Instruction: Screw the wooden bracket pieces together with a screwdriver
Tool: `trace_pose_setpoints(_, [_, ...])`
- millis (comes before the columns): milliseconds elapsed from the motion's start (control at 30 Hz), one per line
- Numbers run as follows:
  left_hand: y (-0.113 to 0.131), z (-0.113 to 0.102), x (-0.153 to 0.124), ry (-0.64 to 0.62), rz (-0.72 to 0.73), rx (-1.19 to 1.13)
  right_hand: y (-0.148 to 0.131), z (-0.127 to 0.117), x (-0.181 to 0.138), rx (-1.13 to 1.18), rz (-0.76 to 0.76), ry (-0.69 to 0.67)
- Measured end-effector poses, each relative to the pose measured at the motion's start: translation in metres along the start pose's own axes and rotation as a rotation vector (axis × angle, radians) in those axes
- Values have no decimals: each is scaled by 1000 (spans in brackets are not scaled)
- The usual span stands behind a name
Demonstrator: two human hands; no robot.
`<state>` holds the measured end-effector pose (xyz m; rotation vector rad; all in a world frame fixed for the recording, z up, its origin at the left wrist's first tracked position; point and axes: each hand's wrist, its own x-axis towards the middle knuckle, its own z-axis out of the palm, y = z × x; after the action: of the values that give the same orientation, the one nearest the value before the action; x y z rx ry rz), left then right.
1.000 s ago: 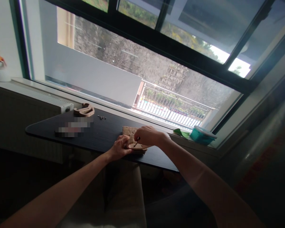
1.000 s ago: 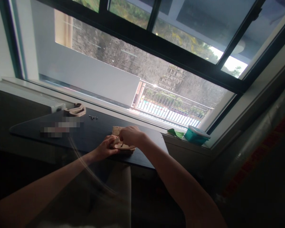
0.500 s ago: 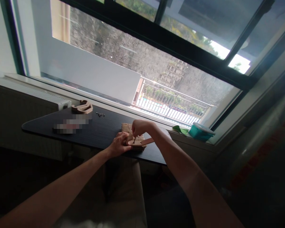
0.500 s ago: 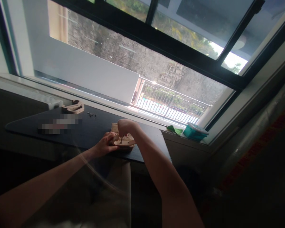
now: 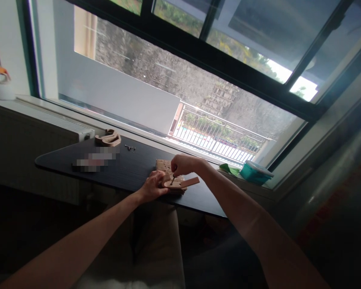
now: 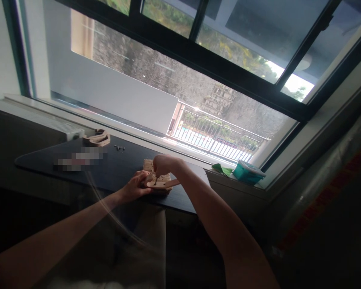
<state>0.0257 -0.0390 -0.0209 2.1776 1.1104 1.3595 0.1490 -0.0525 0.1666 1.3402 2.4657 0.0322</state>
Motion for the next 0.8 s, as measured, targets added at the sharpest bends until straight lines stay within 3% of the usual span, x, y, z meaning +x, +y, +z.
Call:
trace_pose_setpoints(167, [-1, 1, 1, -6, -4, 4, -6, 15, -8, -15, -17, 136])
trace_pose_setpoints(333, [-3, 2, 1, -13, -2, 7, -9, 21, -7, 18, 95, 195])
trace_pose_setpoints(600, [-2, 2, 0, -13, -1, 8, -4, 20, 2, 35, 329, 124])
trace_pose_setpoints(800, [0, 0, 0, -8, 3, 10, -8, 3, -12, -26, 219, 51])
